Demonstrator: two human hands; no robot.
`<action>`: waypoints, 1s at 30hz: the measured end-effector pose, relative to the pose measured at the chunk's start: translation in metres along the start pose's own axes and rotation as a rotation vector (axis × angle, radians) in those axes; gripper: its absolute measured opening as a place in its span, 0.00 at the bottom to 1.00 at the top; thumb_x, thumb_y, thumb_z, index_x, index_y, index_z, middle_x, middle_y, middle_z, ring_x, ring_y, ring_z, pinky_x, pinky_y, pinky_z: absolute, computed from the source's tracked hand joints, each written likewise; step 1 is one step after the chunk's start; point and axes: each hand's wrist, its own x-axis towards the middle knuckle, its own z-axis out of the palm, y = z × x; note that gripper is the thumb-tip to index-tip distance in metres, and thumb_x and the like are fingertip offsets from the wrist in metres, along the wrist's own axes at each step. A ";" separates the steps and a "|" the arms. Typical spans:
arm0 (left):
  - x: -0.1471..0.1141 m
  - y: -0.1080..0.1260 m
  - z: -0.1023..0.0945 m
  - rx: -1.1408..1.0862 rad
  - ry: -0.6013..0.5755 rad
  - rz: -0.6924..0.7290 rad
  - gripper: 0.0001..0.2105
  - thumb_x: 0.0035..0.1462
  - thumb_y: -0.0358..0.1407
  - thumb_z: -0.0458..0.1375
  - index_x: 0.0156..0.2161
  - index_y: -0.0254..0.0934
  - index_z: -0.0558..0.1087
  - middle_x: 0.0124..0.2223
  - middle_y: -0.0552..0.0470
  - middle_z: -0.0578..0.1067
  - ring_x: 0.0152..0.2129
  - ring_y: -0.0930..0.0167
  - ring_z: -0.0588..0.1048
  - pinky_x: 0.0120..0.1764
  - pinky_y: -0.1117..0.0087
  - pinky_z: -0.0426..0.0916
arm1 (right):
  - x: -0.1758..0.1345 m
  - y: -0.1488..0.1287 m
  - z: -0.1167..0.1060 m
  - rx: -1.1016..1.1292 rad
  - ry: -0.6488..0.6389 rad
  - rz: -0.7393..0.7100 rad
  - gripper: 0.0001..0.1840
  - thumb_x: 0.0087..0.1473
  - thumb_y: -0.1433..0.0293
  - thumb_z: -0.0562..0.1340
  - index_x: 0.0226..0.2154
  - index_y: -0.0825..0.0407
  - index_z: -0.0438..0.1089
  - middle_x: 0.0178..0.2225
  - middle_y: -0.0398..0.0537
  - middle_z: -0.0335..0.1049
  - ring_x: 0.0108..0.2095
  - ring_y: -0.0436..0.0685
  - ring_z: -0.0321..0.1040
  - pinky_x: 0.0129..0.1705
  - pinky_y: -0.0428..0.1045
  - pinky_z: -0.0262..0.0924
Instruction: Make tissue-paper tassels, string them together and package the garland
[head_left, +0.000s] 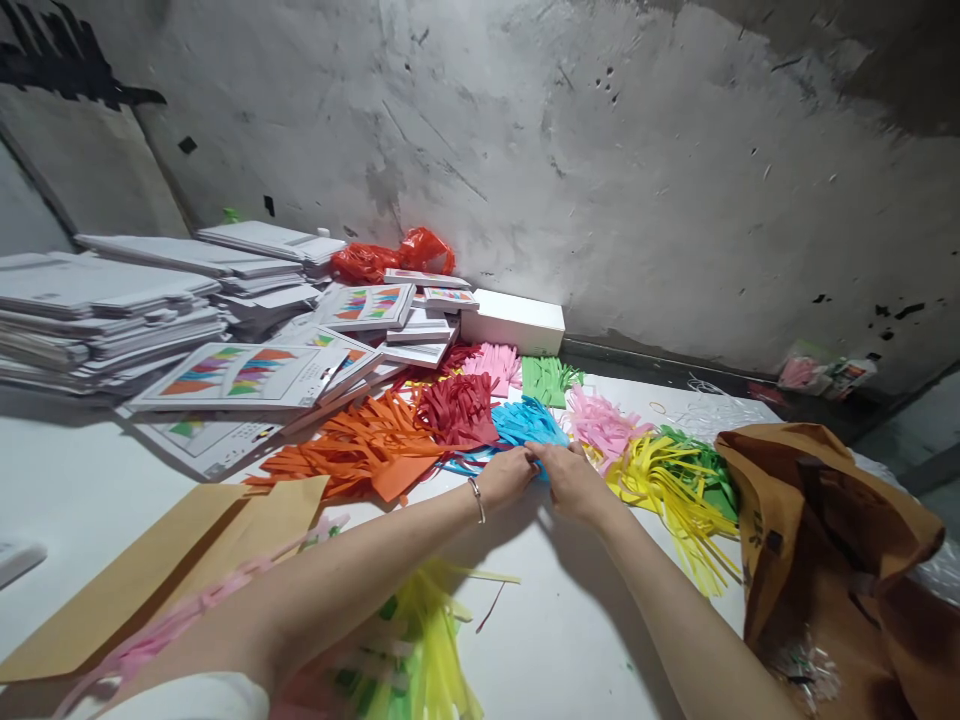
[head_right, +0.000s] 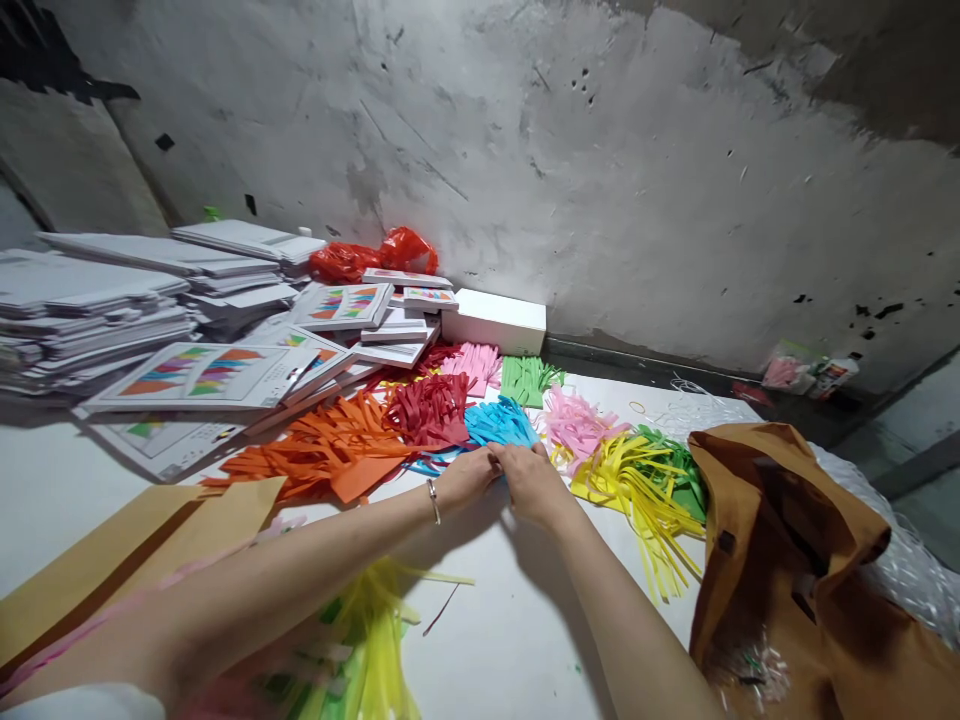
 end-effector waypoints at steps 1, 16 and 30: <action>-0.001 0.000 -0.001 0.032 -0.036 0.017 0.12 0.66 0.39 0.58 0.51 0.36 0.72 0.51 0.46 0.75 0.43 0.65 0.76 0.46 0.57 0.74 | 0.002 0.001 -0.001 -0.046 -0.031 0.001 0.31 0.55 0.75 0.62 0.61 0.51 0.60 0.46 0.50 0.74 0.47 0.60 0.70 0.54 0.59 0.57; 0.012 -0.001 -0.026 0.000 -0.306 0.022 0.11 0.65 0.40 0.58 0.45 0.33 0.74 0.43 0.49 0.77 0.37 0.67 0.77 0.41 0.61 0.75 | -0.014 0.000 0.015 -0.392 0.010 0.067 0.07 0.63 0.67 0.62 0.36 0.53 0.72 0.40 0.45 0.73 0.45 0.56 0.70 0.54 0.60 0.61; 0.057 -0.010 -0.149 -0.042 0.113 -0.303 0.13 0.67 0.41 0.57 0.47 0.33 0.72 0.41 0.50 0.77 0.31 0.71 0.77 0.35 0.66 0.75 | -0.100 0.006 0.009 -0.439 0.166 0.144 0.18 0.52 0.88 0.56 0.26 0.51 0.70 0.27 0.50 0.75 0.49 0.63 0.72 0.68 0.64 0.41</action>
